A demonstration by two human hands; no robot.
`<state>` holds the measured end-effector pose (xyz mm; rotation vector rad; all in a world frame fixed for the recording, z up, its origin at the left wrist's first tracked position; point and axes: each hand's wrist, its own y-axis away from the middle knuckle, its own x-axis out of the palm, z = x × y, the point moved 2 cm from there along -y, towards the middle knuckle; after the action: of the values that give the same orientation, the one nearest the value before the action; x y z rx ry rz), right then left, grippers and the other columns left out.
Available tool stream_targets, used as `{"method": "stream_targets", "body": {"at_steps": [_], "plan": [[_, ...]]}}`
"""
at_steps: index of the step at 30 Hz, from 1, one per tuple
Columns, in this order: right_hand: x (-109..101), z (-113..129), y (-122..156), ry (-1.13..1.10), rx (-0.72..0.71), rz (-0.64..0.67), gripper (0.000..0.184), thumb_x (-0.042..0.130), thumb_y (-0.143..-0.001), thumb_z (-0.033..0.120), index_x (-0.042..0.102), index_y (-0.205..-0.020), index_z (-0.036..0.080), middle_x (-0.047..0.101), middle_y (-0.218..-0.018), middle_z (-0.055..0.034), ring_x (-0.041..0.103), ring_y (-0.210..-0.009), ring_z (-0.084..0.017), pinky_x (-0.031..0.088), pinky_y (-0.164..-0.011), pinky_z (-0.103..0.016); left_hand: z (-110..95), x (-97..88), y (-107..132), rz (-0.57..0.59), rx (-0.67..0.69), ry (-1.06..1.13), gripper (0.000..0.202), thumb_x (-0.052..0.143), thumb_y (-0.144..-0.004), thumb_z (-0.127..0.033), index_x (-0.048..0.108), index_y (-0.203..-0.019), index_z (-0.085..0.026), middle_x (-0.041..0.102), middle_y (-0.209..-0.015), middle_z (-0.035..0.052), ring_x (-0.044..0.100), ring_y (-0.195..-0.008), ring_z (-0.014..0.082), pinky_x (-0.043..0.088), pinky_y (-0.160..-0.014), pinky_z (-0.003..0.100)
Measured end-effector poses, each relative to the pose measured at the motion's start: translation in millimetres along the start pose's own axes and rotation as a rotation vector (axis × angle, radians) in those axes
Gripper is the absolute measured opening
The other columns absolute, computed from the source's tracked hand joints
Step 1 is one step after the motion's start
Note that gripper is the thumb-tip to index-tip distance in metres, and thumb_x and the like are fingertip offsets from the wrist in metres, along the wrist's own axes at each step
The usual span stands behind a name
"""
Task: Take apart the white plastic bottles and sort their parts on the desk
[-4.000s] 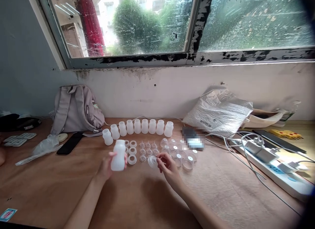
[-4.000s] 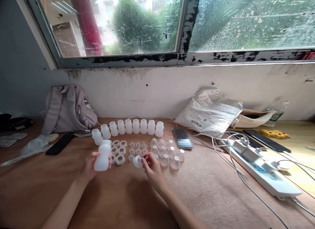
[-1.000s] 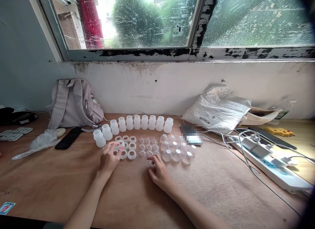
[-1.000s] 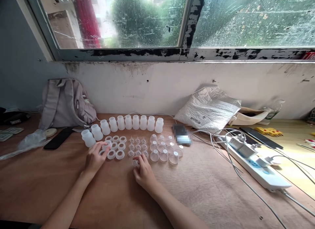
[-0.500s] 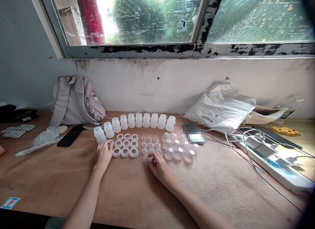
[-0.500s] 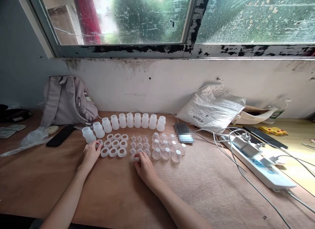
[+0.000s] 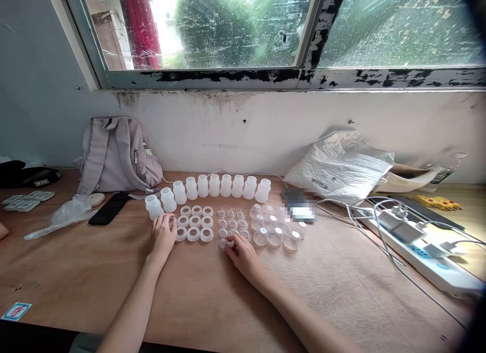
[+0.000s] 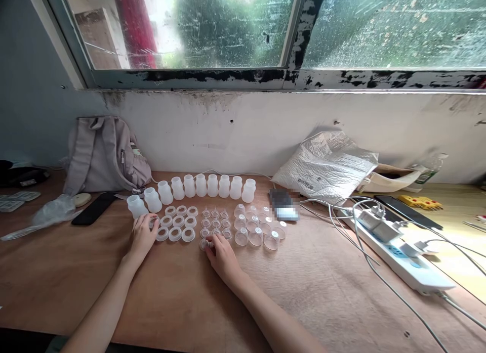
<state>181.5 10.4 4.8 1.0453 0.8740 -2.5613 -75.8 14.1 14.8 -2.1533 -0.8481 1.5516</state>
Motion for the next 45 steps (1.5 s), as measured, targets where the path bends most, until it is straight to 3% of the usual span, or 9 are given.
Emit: {"method": "stream_targets", "body": {"at_steps": [4, 11, 20, 33, 41, 45], "plan": [[1, -1, -1, 0.003, -0.005, -0.004, 0.012, 0.048, -0.078, 0.016, 0.051, -0.088, 0.019, 0.057, -0.083, -0.0052, 0.054, -0.073, -0.016, 0.045, -0.068, -0.028, -14, -2.2, 1, -0.059, 0.147, 0.121, 0.014, 0.043, -0.079, -0.021, 0.055, -0.085, -0.019, 0.060, -0.087, 0.0057, 0.052, -0.084, 0.0213, 0.040, -0.078, 0.033], [0, 1, -2, -0.044, 0.011, -0.020, 0.009, 0.049, -0.077, 0.017, 0.052, -0.086, 0.019, 0.058, -0.078, -0.0031, 0.053, -0.069, -0.015, 0.044, -0.064, -0.026, -30, 0.3, 10, -0.017, 0.239, 0.195, 0.014, 0.042, -0.080, -0.019, 0.055, -0.085, -0.019, 0.061, -0.085, 0.0048, 0.053, -0.083, 0.0195, 0.040, -0.079, 0.033], [-24, -19, 3, -0.064, 0.180, -0.219, 0.013, 0.042, -0.078, 0.018, 0.054, -0.084, 0.017, 0.056, -0.069, -0.0015, 0.051, -0.055, -0.012, 0.042, -0.054, -0.024, -48, -5.6, 19, 0.090, 0.299, 0.292, 0.016, 0.042, -0.080, -0.017, 0.055, -0.088, -0.020, 0.061, -0.088, 0.0048, 0.053, -0.087, 0.0191, 0.041, -0.081, 0.033], [-20, -21, 4, 0.035, 0.167, -0.125, 0.015, 0.040, -0.076, 0.015, 0.052, -0.085, 0.018, 0.059, -0.071, -0.0023, 0.056, -0.064, -0.014, 0.043, -0.059, -0.024, -57, -2.3, 28, 0.196, 0.410, 0.259, 0.014, 0.045, -0.078, -0.020, 0.057, -0.085, -0.020, 0.060, -0.089, 0.0046, 0.052, -0.090, 0.0198, 0.040, -0.081, 0.034], [-10, -20, -6, 0.258, 0.230, -0.047, 0.031, 0.040, -0.078, 0.021, 0.045, -0.108, 0.017, 0.062, -0.067, -0.0018, 0.060, -0.063, -0.017, 0.040, -0.054, -0.024, -63, -5.1, 29, 0.291, 0.481, 0.241, 0.016, 0.054, -0.074, -0.028, 0.058, -0.088, -0.022, 0.058, -0.097, 0.0045, 0.049, -0.095, 0.0209, 0.038, -0.084, 0.036], [-6, -17, -9, 0.321, 0.244, -0.040, 0.028, 0.041, -0.081, 0.026, 0.047, -0.107, 0.017, 0.064, -0.067, -0.0049, 0.062, -0.066, -0.019, 0.039, -0.054, -0.024, -62, -1.1, 29, 0.296, 0.481, 0.234, 0.016, 0.054, -0.073, -0.028, 0.059, -0.087, -0.023, 0.058, -0.099, 0.0044, 0.049, -0.096, 0.0211, 0.037, -0.085, 0.037]]}}
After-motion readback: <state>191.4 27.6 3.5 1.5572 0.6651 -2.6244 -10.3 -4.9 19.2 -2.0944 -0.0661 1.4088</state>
